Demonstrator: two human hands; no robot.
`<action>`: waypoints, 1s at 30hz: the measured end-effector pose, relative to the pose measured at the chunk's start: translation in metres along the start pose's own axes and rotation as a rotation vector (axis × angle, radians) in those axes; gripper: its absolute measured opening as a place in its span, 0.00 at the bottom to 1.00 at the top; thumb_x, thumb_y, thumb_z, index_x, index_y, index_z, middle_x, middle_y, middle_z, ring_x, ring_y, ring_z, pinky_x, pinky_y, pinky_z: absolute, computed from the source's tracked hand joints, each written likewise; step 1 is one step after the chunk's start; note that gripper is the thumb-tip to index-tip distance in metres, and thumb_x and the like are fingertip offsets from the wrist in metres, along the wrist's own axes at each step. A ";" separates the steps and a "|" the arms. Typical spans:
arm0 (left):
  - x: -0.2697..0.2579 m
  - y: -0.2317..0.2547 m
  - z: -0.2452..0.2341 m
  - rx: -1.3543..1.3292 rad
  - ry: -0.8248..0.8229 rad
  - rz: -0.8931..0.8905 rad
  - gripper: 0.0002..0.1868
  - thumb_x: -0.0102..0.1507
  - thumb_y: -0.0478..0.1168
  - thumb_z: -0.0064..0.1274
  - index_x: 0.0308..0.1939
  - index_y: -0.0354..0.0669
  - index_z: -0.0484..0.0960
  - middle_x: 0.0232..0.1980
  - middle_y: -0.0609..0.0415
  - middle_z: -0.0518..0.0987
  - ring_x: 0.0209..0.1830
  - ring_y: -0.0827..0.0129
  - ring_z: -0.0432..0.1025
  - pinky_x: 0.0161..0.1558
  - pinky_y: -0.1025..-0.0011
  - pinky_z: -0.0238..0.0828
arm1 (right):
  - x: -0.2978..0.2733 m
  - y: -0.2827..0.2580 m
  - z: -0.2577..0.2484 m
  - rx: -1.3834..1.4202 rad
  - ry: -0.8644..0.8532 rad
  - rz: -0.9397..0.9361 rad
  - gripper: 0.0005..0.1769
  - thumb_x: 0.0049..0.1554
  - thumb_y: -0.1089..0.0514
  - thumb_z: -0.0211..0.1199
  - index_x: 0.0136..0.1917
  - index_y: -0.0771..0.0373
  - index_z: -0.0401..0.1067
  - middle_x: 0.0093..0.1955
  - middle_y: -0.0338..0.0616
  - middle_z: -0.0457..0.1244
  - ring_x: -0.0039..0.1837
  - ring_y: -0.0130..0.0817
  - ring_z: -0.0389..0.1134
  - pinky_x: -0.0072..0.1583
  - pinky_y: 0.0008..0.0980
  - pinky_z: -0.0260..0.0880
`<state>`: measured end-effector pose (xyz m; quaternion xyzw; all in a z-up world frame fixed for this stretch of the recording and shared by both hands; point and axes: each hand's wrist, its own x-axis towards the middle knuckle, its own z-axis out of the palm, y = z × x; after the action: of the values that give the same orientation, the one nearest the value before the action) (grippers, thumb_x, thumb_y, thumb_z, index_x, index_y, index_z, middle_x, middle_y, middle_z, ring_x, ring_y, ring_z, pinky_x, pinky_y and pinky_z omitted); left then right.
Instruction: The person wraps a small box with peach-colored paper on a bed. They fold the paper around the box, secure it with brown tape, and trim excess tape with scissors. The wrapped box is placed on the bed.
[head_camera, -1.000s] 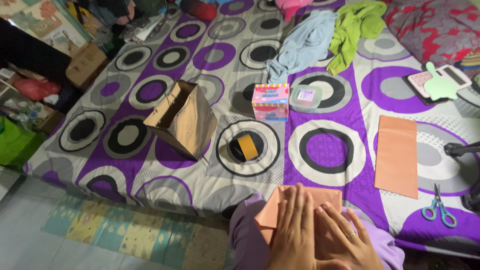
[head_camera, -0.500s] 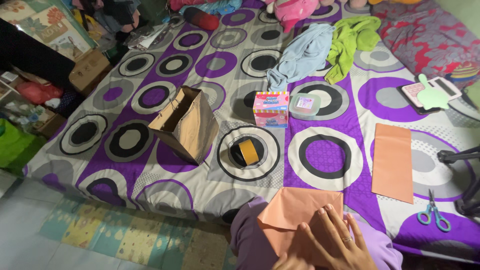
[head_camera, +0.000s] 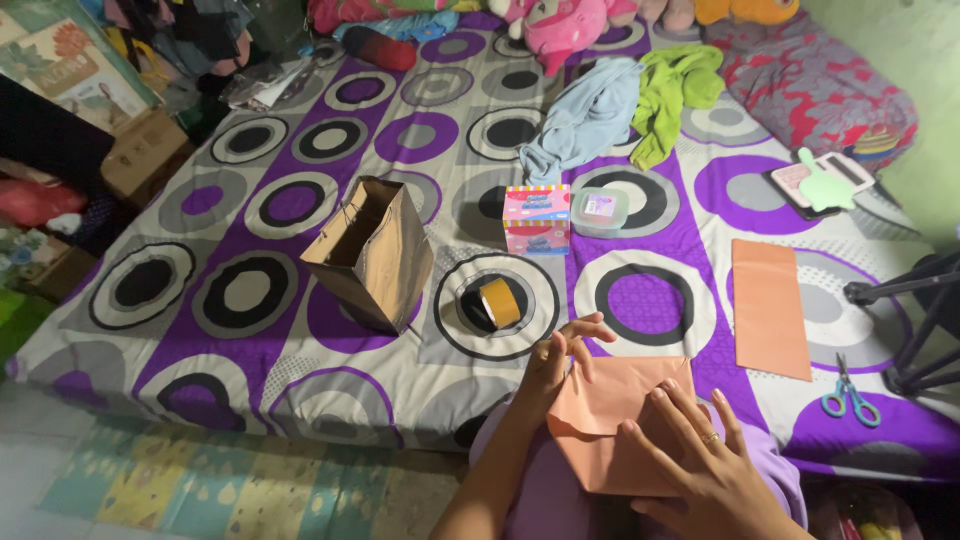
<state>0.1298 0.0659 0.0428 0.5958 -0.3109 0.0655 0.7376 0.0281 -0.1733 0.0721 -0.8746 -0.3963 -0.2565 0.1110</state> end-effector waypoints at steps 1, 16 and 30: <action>0.004 -0.008 -0.002 -0.010 -0.014 -0.002 0.43 0.74 0.68 0.23 0.25 0.39 0.75 0.55 0.45 0.80 0.78 0.57 0.58 0.78 0.55 0.47 | 0.001 0.002 0.001 0.005 0.002 -0.001 0.54 0.40 0.28 0.67 0.75 0.46 0.57 0.78 0.58 0.46 0.80 0.53 0.43 0.73 0.65 0.37; -0.003 -0.006 0.010 -0.186 0.147 -0.191 0.38 0.67 0.74 0.31 0.27 0.44 0.70 0.41 0.58 0.76 0.66 0.68 0.67 0.66 0.62 0.59 | -0.001 -0.008 -0.004 0.029 -0.010 0.031 0.53 0.36 0.35 0.73 0.73 0.47 0.60 0.76 0.57 0.49 0.79 0.54 0.45 0.73 0.65 0.36; 0.030 0.126 -0.010 1.091 -0.407 -0.881 0.38 0.58 0.72 0.55 0.32 0.37 0.92 0.30 0.48 0.85 0.32 0.63 0.80 0.39 0.66 0.77 | 0.008 -0.014 -0.013 0.027 -0.029 0.016 0.51 0.41 0.36 0.71 0.75 0.47 0.58 0.76 0.60 0.49 0.79 0.56 0.45 0.73 0.67 0.35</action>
<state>0.0993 0.1024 0.1635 0.9488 -0.0965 -0.2037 0.2214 0.0170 -0.1641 0.0875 -0.8797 -0.3945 -0.2374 0.1191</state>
